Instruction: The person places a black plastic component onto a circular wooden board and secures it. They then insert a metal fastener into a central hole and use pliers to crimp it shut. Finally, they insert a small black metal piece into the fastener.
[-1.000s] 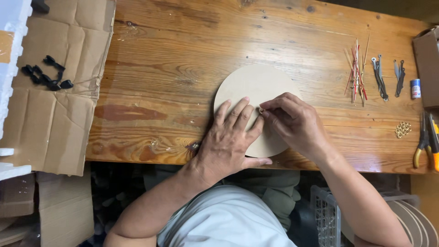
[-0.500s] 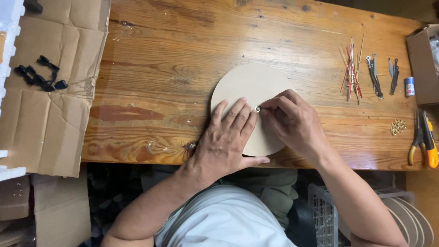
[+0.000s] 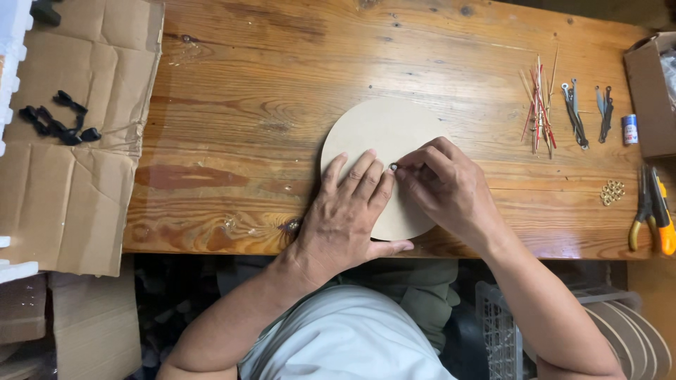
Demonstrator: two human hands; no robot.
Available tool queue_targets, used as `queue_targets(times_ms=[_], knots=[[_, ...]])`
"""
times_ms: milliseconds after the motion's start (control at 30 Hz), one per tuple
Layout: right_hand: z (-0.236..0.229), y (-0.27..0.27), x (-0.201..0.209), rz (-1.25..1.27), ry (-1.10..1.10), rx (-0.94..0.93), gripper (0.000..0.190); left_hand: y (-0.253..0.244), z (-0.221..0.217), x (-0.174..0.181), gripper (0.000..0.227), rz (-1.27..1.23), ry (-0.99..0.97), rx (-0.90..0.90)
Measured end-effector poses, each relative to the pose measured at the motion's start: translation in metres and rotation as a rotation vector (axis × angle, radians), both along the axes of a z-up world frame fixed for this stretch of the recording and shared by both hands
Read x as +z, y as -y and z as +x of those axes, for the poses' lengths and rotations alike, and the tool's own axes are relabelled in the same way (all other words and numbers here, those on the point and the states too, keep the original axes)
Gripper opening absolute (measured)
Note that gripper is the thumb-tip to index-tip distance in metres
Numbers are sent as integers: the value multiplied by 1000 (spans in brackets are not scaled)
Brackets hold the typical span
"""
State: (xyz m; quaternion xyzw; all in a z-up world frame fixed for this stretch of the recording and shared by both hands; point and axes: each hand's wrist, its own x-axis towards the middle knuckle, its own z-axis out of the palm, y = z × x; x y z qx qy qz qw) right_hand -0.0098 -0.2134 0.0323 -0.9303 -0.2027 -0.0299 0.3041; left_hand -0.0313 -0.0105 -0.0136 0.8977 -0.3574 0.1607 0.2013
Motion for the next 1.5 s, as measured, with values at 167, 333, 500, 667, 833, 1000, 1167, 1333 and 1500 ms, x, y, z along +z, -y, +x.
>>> queue_targets(times_ms=[167,333,500,667,833,1000,1167,1333,1500], knots=[[-6,6,7,86,53,31,9,-4,0,4,99,-14,18,-12],[-22,39,6,184,185,-67,11,-2,-1,8,97,-4,23,-40],[-47,122,-6,-42,113,-376,10,-2,-1,10,98,-54,47,-26],[-71,228,10,-244,2,-754,5,0,-1,10,101,-67,75,-29],[-90,286,5,-277,-32,-889,8,0,-1,12,101,-54,69,-29],[-82,284,4,-282,-165,-855,13,1,-1,12,100,-67,90,-19],[-75,291,-4,-305,-186,-826,11,2,-2,12,98,-58,83,-13],[-68,290,-4,-305,-231,-835,12,1,-1,12,98,-51,69,-16],[-65,301,-10,-283,-271,-852,9,1,-2,12,99,-41,68,-13]])
